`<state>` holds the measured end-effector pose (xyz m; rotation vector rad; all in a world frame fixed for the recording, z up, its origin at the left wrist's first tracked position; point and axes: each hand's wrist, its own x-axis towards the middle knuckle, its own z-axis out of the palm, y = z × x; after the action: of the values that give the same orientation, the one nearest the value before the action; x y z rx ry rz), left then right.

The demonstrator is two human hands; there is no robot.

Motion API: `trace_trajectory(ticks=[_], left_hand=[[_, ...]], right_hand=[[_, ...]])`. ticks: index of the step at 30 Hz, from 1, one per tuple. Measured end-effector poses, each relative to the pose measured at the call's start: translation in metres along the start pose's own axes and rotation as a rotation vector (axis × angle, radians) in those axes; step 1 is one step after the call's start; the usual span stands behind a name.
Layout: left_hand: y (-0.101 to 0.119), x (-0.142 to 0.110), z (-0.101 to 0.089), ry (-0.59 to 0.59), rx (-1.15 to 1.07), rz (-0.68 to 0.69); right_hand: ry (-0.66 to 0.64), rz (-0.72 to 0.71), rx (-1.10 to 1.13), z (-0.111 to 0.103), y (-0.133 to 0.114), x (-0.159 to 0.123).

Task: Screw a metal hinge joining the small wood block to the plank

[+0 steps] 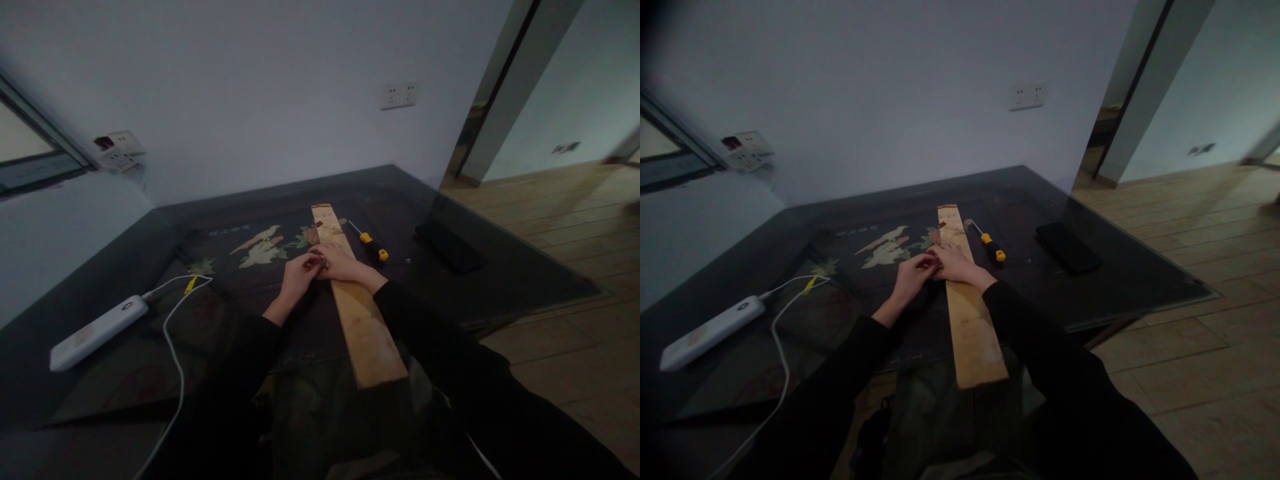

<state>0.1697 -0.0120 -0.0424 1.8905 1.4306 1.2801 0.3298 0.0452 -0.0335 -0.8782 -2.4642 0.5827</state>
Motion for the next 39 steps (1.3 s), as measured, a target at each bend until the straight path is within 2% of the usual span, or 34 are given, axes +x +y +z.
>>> trace_trajectory(ticks=[9,12,14,17,19,21,24,26,29,33,36,39], left_hand=[[-0.005,0.000,0.002,-0.015,0.011,0.025],[-0.003,0.000,0.002,-0.023,0.007,0.023],[-0.002,-0.001,0.002,-0.023,0.014,0.019],[-0.001,-0.002,0.002,-0.018,0.034,0.016],[-0.001,-0.002,0.002,-0.018,0.038,0.017],[-0.001,-0.001,0.002,-0.017,0.038,0.016],[-0.001,-0.001,0.001,-0.014,0.038,0.013],[-0.001,0.000,0.001,-0.013,0.036,0.009],[-0.001,-0.001,0.001,-0.014,0.030,0.006],[-0.001,-0.001,0.002,-0.017,0.034,0.009],[0.000,-0.001,0.001,-0.026,0.027,0.007],[0.000,-0.001,0.001,-0.023,0.028,0.012]], right_hand=[[-0.001,0.012,-0.036,-0.001,-0.004,-0.001],[0.018,0.012,-0.009,-0.008,-0.006,-0.005],[0.078,0.003,0.008,-0.018,-0.005,-0.012],[0.255,0.016,-0.016,-0.040,0.007,-0.029],[0.381,0.085,-0.090,-0.053,0.021,-0.045],[0.449,0.226,-0.200,-0.061,0.037,-0.061],[0.363,0.447,-0.377,-0.062,0.051,-0.078],[0.270,0.529,-0.454,-0.057,0.053,-0.081],[0.189,0.565,-0.486,-0.051,0.047,-0.078],[0.179,0.598,-0.435,-0.053,0.040,-0.072],[0.282,0.586,-0.341,-0.059,0.043,-0.072],[0.510,0.432,-0.155,-0.068,0.047,-0.072]])
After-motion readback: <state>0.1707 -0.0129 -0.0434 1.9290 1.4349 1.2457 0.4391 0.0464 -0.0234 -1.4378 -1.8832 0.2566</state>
